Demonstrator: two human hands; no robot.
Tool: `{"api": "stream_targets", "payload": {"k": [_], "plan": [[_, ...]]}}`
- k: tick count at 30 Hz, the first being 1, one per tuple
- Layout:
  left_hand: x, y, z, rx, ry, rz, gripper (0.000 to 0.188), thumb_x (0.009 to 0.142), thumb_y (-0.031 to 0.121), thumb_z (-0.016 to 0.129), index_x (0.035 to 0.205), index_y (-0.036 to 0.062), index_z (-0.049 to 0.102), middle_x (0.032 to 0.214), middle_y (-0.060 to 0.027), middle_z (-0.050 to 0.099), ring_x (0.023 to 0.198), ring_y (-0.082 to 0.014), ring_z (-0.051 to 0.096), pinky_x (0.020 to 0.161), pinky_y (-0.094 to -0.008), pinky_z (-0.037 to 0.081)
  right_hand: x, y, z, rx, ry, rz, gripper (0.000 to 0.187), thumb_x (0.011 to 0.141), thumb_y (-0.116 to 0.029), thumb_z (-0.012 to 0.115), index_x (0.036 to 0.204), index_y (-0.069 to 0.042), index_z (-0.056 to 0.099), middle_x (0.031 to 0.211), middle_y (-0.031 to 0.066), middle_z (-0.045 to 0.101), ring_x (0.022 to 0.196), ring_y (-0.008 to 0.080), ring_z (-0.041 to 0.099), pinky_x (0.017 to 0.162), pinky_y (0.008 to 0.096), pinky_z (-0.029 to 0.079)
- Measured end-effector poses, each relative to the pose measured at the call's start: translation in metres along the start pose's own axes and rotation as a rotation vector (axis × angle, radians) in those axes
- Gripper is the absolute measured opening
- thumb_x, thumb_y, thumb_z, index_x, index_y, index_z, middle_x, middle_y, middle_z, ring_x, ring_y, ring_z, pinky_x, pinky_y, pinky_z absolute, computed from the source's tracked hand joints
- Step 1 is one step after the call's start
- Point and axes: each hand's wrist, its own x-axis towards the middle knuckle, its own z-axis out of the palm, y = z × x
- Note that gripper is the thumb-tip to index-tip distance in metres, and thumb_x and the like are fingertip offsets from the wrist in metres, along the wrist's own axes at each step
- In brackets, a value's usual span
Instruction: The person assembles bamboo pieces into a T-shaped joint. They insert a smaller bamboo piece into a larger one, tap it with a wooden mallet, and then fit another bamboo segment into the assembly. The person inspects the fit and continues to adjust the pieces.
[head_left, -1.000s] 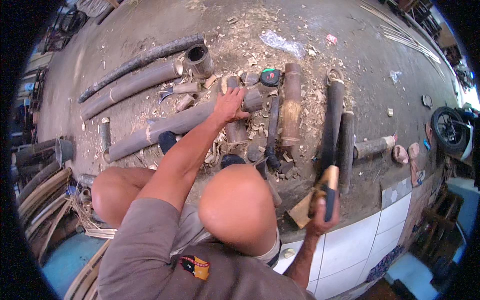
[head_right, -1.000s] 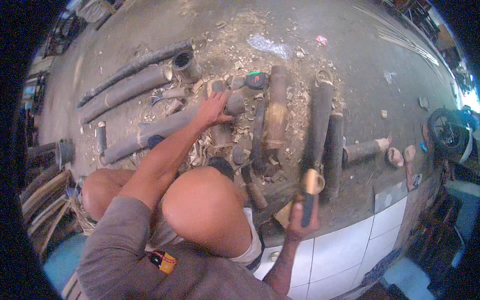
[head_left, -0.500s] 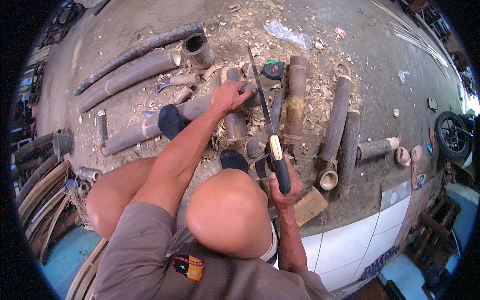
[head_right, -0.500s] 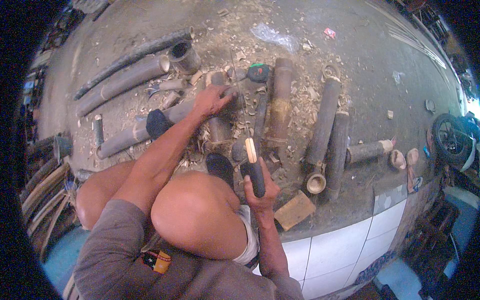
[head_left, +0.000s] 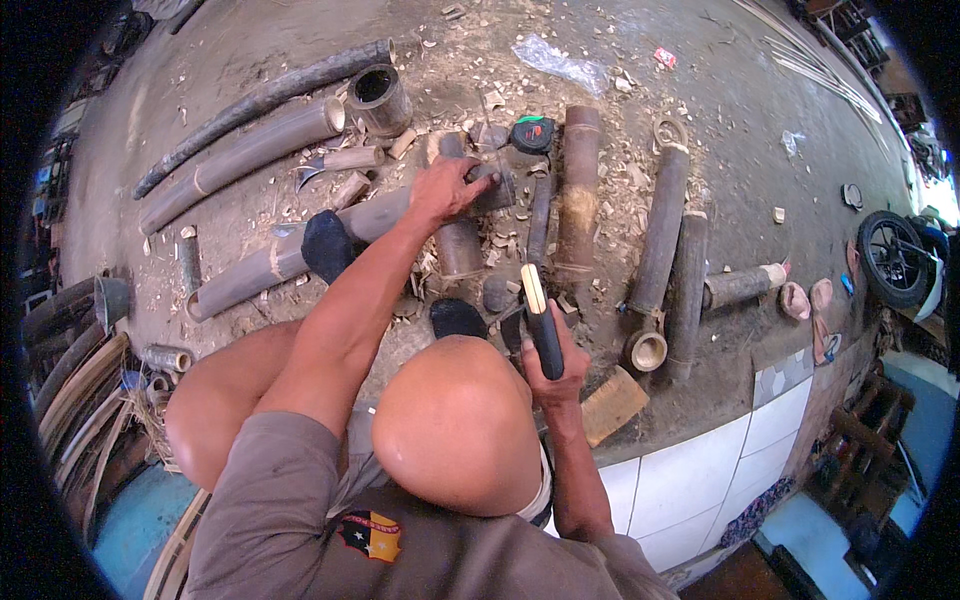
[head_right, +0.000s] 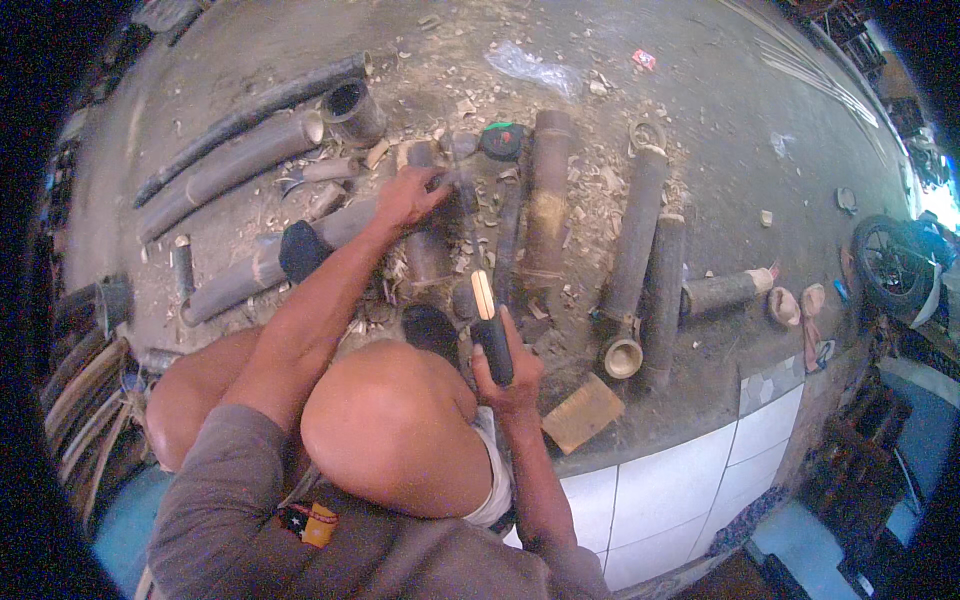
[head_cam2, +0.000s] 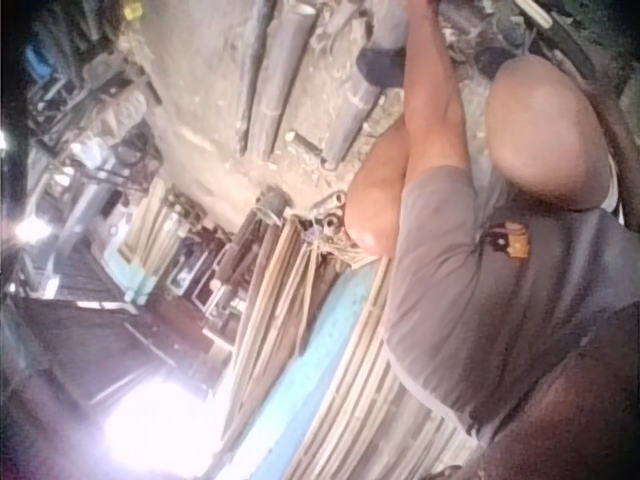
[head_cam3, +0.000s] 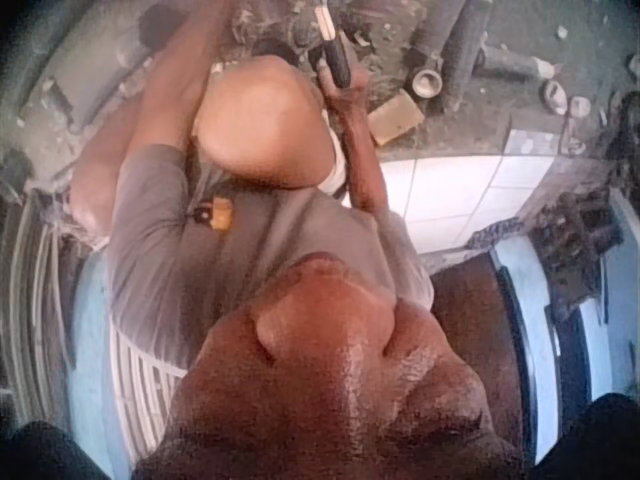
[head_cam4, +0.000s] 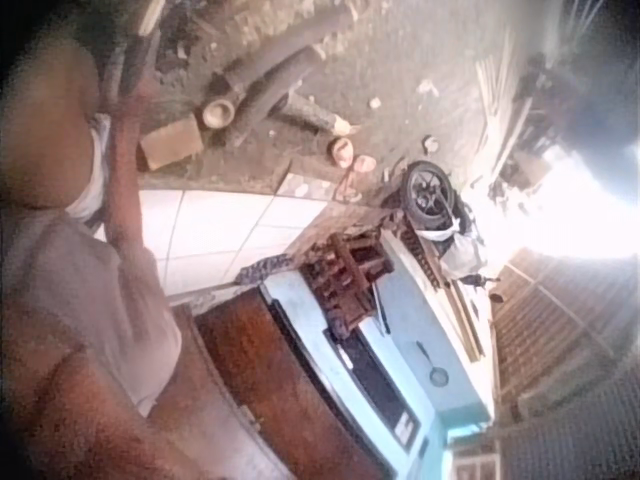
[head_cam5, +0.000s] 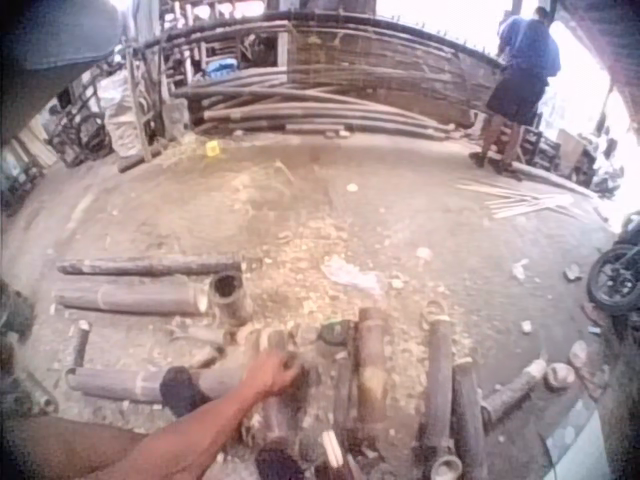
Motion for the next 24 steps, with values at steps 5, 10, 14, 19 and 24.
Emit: {"api": "stream_targets", "payload": {"k": [5,10,14,19,24], "plan": [[-0.005,0.003,-0.006,-0.001,-0.003,0.018,0.061,0.092,0.064,0.059,0.124,0.0135,0.073,0.115,-0.0186,0.073,0.115,-0.0367,0.065,0.094,-0.0539,0.052,-0.007,0.006,-0.003,-0.073,0.024,-0.122,0.066,0.084,-0.015,0.075,0.144,0.004,0.055,0.099,0.0236,0.075,0.075,0.0319,0.076,0.067,0.0419,0.059],[-0.004,0.007,-0.004,-0.008,-0.011,0.033,0.063,0.093,0.065,0.058,0.124,0.0118,0.073,0.114,-0.0182,0.073,0.115,-0.0366,0.065,0.094,-0.0535,0.052,0.043,0.006,0.02,-0.022,0.005,-0.046,0.066,0.084,-0.017,0.074,0.144,0.003,0.055,0.1,0.0232,0.075,0.077,0.0327,0.076,0.069,0.0408,0.059],[-0.004,0.0,-0.002,-0.002,-0.007,0.031,0.064,0.094,0.065,0.057,0.125,0.0116,0.072,0.113,-0.0175,0.073,0.116,-0.0358,0.065,0.095,-0.0528,0.052,0.042,0.004,0.022,0.008,-0.019,0.006,0.065,0.083,-0.015,0.074,0.143,0.002,0.056,0.093,0.0226,0.074,0.074,0.0287,0.075,0.068,0.0388,0.058],[-0.007,0.0,-0.002,-0.031,0.035,0.052,0.061,0.093,0.062,0.059,0.123,0.0105,0.072,0.118,-0.0169,0.072,0.117,-0.0355,0.064,0.095,-0.0526,0.051,-0.01,0.006,-0.005,-0.024,-0.003,-0.005,0.069,0.081,-0.016,0.074,0.144,0.002,0.055,0.084,0.0225,0.072,0.067,0.0336,0.073,0.062,0.0415,0.057],[-0.006,0.003,-0.003,0.062,-0.029,0.096,0.059,0.087,0.052,0.068,0.123,0.0049,0.065,0.119,-0.0193,0.069,0.117,-0.039,0.062,0.094,-0.0534,0.053,0.09,-0.012,0.036,0.0,0.005,0.031,0.064,0.08,-0.013,0.07,0.141,0.001,0.057,0.08,0.0227,0.07,0.066,0.0347,0.073,0.061,0.0425,0.057]]}}
